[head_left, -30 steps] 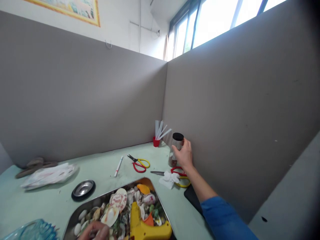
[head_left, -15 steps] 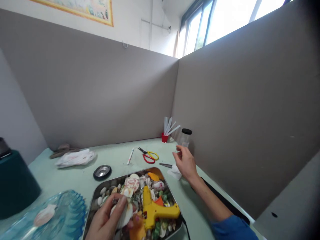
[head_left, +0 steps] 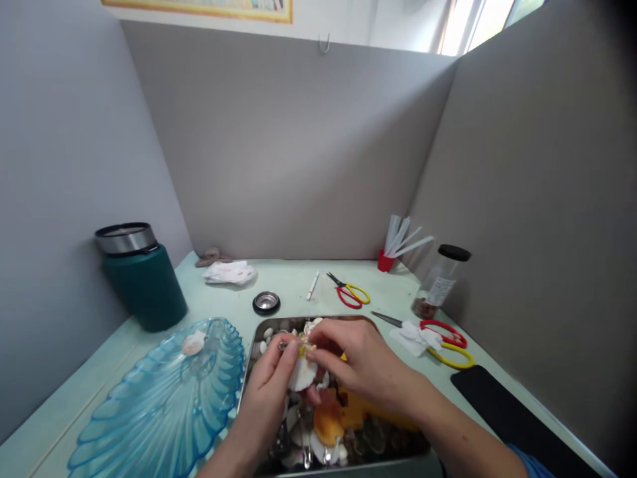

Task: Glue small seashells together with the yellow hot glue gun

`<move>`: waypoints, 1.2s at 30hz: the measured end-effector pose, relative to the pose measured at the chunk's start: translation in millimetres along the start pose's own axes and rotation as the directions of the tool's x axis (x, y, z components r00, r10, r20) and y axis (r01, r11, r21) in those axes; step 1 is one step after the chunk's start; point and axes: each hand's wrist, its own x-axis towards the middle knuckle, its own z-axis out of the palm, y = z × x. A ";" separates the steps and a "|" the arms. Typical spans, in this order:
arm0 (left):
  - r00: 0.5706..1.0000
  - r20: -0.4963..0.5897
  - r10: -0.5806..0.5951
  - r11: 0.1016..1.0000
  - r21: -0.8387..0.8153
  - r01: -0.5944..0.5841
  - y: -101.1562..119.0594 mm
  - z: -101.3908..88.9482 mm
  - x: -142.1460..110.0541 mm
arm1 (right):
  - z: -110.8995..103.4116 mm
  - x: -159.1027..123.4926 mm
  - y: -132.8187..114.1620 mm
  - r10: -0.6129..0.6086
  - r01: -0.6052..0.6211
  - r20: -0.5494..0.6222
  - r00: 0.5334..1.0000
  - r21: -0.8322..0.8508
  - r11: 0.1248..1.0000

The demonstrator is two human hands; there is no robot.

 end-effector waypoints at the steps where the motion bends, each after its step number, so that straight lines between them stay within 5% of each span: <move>1: 1.000 0.016 -0.011 1.000 0.009 0.011 -0.4 -1.0 0.5 | -0.3 0.4 0.6 0.009 -0.009 0.005 1.000 0.011 1.000; 5: 0.998 0.053 -0.017 1.000 0.024 0.016 -3.2 -3.9 2.7 | -4.6 2.4 3.5 0.042 -0.044 0.035 0.998 0.056 0.997; 16: 0.999 -0.053 -0.013 1.000 0.000 0.013 -1.7 0.1 2.9 | 0.5 6.3 6.0 0.089 -0.102 0.092 0.992 0.140 0.985; 28: 0.999 0.025 -0.042 0.997 0.061 0.040 -3.8 -2.3 1.3 | -1.7 3.8 2.8 0.084 -0.092 0.056 0.995 0.167 0.982; 32: 0.993 -0.090 0.073 0.975 0.216 -0.052 -9.6 -6.7 4.0 | -2.9 3.2 4.9 0.079 -0.084 0.065 0.995 0.084 0.993; 36: 0.991 -0.090 0.102 0.966 0.248 -0.077 -10.3 -9.7 7.8 | -4.0 3.1 3.3 0.067 -0.071 0.084 0.994 0.051 0.996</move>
